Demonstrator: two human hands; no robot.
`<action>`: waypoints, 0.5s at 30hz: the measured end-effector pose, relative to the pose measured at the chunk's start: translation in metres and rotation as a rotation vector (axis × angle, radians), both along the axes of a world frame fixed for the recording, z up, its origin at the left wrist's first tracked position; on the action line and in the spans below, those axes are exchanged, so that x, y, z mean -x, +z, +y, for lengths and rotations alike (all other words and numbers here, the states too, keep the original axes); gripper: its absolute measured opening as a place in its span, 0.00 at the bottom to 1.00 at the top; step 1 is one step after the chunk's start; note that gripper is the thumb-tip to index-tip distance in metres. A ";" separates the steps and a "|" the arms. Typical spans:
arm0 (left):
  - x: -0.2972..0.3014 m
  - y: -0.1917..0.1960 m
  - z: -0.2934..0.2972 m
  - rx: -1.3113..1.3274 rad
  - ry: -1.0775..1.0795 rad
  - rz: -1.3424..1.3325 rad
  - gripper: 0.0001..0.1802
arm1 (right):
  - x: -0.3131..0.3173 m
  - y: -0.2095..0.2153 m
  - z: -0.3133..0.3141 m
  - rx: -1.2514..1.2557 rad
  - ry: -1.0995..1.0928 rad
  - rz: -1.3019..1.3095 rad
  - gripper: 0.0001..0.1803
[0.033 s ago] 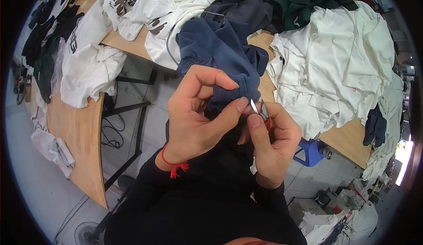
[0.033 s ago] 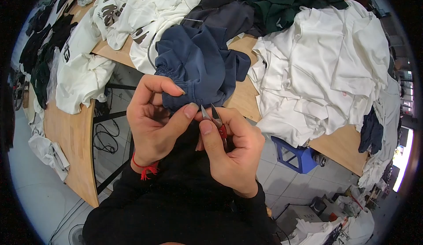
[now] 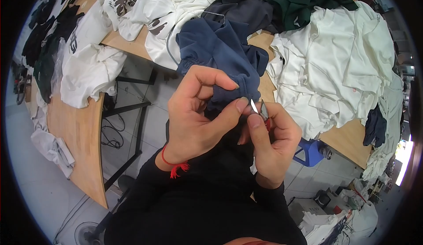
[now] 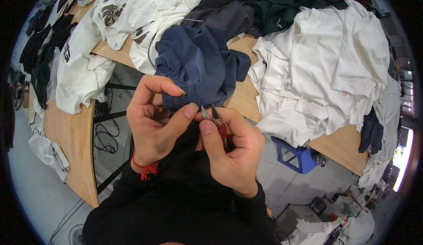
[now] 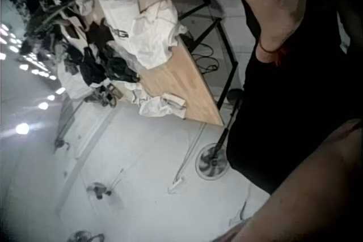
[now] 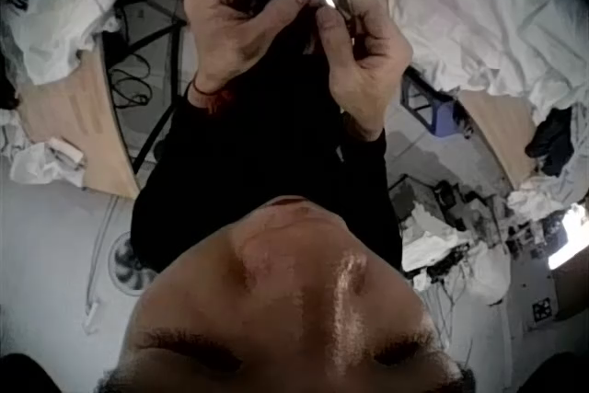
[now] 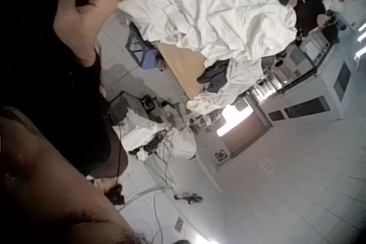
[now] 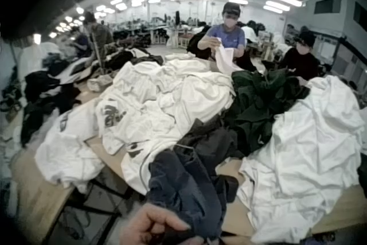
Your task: The recorder is using a pair of thread snips to remove loose threads from the waistband of a dark grey garment.
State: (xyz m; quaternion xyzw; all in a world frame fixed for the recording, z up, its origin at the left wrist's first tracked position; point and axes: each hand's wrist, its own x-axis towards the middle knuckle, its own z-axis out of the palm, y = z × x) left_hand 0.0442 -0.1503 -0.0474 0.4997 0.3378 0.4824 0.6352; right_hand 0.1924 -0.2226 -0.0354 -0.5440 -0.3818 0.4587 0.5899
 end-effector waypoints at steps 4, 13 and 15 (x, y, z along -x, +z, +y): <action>-0.003 0.003 0.000 0.026 0.018 -0.056 0.19 | 0.000 0.001 0.000 0.011 0.002 0.019 0.06; -0.001 0.004 0.000 0.005 0.007 -0.053 0.19 | -0.001 0.000 0.001 0.008 0.010 -0.007 0.06; -0.002 0.002 0.001 0.005 -0.001 -0.061 0.19 | -0.002 -0.001 0.001 0.008 0.004 0.041 0.06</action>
